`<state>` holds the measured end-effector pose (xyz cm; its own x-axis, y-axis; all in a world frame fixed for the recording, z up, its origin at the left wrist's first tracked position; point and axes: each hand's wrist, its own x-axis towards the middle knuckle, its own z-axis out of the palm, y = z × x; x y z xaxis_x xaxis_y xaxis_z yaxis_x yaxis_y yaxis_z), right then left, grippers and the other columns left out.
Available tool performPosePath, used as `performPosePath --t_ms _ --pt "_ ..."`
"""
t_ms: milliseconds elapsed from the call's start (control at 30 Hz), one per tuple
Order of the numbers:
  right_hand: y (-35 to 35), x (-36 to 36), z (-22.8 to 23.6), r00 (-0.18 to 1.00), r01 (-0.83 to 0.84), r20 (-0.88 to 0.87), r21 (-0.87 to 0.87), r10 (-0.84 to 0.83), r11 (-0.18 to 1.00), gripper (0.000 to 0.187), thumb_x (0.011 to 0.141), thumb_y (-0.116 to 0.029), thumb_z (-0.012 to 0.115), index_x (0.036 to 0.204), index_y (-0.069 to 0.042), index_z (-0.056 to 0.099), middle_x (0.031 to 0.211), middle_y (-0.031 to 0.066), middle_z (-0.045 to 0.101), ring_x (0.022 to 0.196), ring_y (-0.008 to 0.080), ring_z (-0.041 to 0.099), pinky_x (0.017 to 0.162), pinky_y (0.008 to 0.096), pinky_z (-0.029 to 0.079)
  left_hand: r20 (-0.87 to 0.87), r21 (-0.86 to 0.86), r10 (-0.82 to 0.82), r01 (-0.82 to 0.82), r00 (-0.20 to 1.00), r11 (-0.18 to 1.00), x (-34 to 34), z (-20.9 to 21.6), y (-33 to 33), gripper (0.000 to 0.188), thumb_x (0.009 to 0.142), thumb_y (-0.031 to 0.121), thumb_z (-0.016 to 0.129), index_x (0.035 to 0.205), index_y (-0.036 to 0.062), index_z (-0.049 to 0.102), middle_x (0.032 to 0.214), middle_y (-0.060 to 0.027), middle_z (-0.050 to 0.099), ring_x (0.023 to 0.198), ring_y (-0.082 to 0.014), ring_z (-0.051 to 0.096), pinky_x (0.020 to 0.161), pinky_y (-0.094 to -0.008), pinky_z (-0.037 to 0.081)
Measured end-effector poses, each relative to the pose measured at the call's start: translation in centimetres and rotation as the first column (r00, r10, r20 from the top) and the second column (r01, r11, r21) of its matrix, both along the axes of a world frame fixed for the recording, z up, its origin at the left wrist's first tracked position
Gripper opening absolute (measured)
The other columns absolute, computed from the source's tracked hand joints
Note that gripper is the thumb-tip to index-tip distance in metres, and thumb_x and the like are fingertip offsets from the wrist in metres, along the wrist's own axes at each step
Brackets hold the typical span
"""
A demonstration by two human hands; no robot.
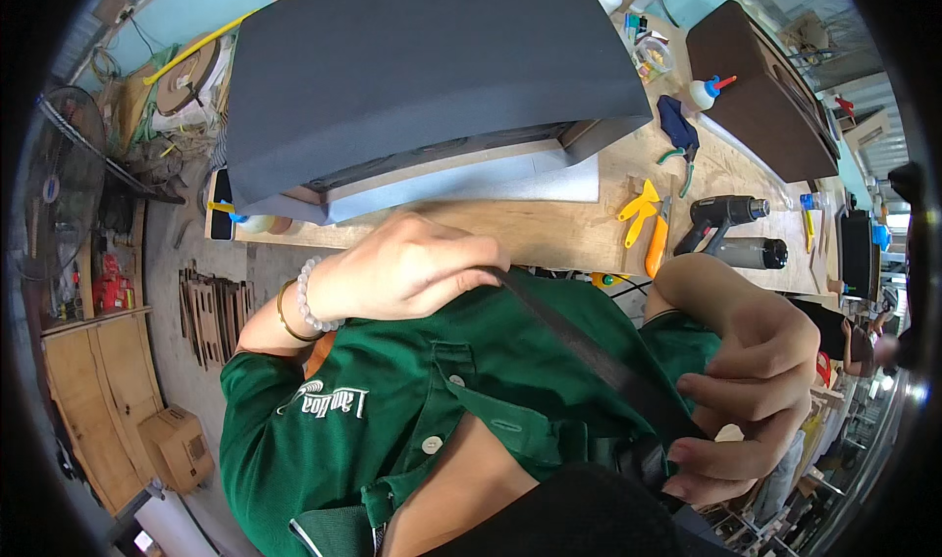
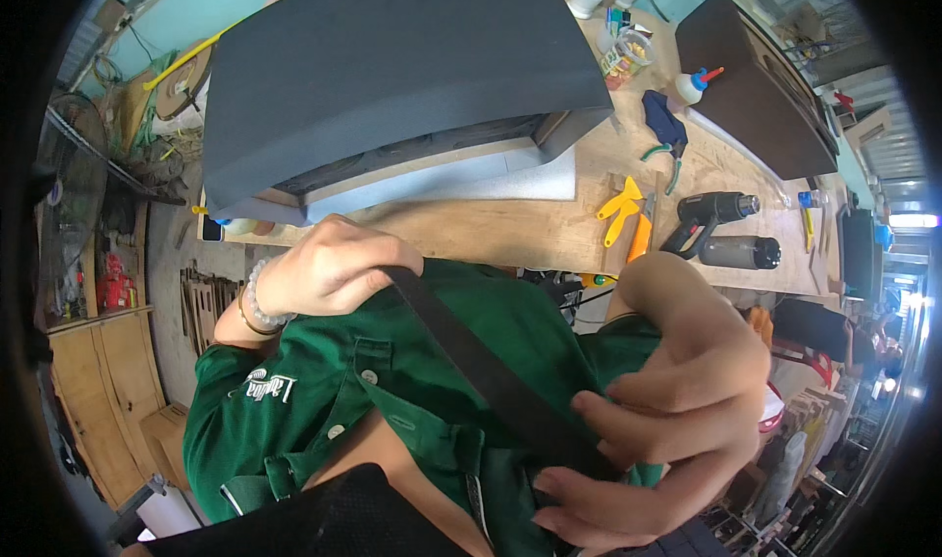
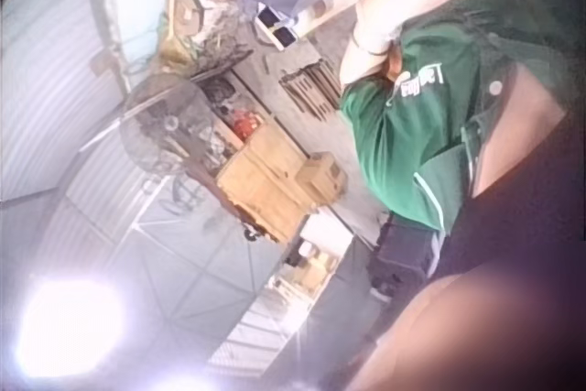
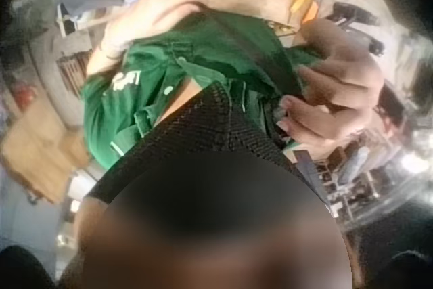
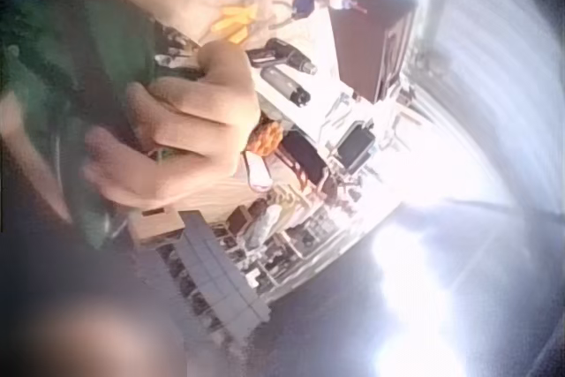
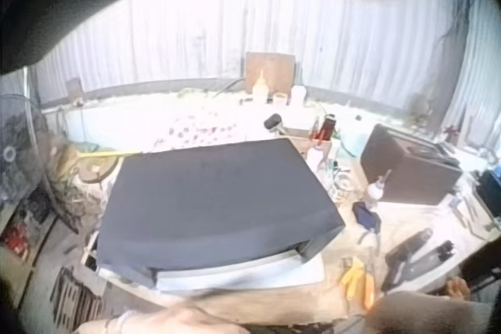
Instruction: The person adjusts the headstrap, then positions a black speaker enclosure on a workbench. They use a yellow plastic scraper to smooth a seam along the enclosure's edge, then apply glue from a squeeze bottle along the same seam.
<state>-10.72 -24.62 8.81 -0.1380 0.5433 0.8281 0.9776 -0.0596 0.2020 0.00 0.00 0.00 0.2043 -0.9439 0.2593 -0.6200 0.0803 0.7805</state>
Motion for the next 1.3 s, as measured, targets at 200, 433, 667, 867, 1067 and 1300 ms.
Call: performPosePath --t_ms 200,433,667,867,1067,1300 --pt "2.4 1.2 -1.7 0.913 0.211 -0.304 -0.220 -0.272 0.952 0.014 0.065 -0.010 0.062 0.076 -0.017 0.068 0.080 -0.0051 0.067 0.049 0.0063 0.050 0.043 0.0171 0.031 0.076 -0.236 0.084 -0.064 0.994 0.970 0.0 -1.4 -2.1 0.010 0.084 0.013 0.058 0.092 0.0077 0.057 0.066 -0.0096 0.057 0.054 -0.0299 0.055 0.047 -0.0378 0.043" --pt "2.7 0.7 -1.5 0.990 -0.110 -0.090 -0.007 0.109 0.994 0.018 0.065 -0.008 0.061 0.080 -0.016 0.066 0.082 -0.0036 0.065 0.054 0.0035 0.047 0.043 0.0167 0.031 0.237 -0.291 -0.174 0.241 0.956 0.926 -0.1 0.0 -5.6 0.030 0.076 0.005 0.061 0.105 0.0077 0.056 0.077 -0.0048 0.058 0.054 -0.0249 0.055 0.042 -0.0332 0.040" --pt "0.2 -3.1 0.0 0.990 -0.062 0.123 -0.006 0.062 0.998 0.018 0.068 -0.007 0.060 0.083 -0.015 0.065 0.082 -0.0043 0.063 0.058 0.0038 0.048 0.045 0.0169 0.034 0.391 -0.111 -0.385 0.458 0.836 0.882 -1.6 1.5 -6.7 0.022 0.073 0.014 0.058 0.095 0.0093 0.055 0.061 -0.0032 0.040 0.045 -0.0156 0.050 0.038 -0.0302 0.037" --pt "-2.5 -6.6 0.9 0.988 -0.020 0.149 -0.073 0.030 0.997 0.017 0.070 -0.007 0.059 0.086 -0.014 0.064 0.081 -0.0050 0.061 0.061 0.0041 0.048 0.047 0.0171 0.036 0.377 -0.017 -0.388 0.425 0.841 0.905 -2.1 2.3 -6.3 0.021 0.073 0.013 0.059 0.094 0.0092 0.056 0.059 -0.0027 0.039 0.042 -0.0153 0.046 0.036 -0.0282 0.033" --pt "-5.0 -9.6 0.9 0.976 -0.065 0.199 -0.105 0.085 0.992 0.017 0.073 -0.007 0.058 0.089 -0.013 0.063 0.080 -0.0057 0.059 0.064 0.0044 0.048 0.049 0.0173 0.039 0.334 0.150 -0.506 0.485 0.795 0.861 -2.6 3.1 -5.8 0.024 0.072 0.012 0.061 0.095 0.0081 0.056 0.062 -0.0034 0.043 0.048 -0.0174 0.050 0.040 -0.0297 0.036" --pt "-6.0 -5.0 -2.5 0.914 -0.398 0.121 0.075 0.388 0.914 0.011 0.076 -0.003 0.058 0.079 -0.010 0.066 0.078 -0.0038 0.058 0.059 0.0060 0.045 0.053 0.0218 0.052 0.018 0.234 -0.397 0.382 0.918 0.894 -1.5 4.9 -5.6 0.024 0.063 0.005 0.064 0.085 0.0041 0.056 0.073 -0.0087 0.058 0.060 -0.0277 0.057 0.053 -0.0348 0.044"
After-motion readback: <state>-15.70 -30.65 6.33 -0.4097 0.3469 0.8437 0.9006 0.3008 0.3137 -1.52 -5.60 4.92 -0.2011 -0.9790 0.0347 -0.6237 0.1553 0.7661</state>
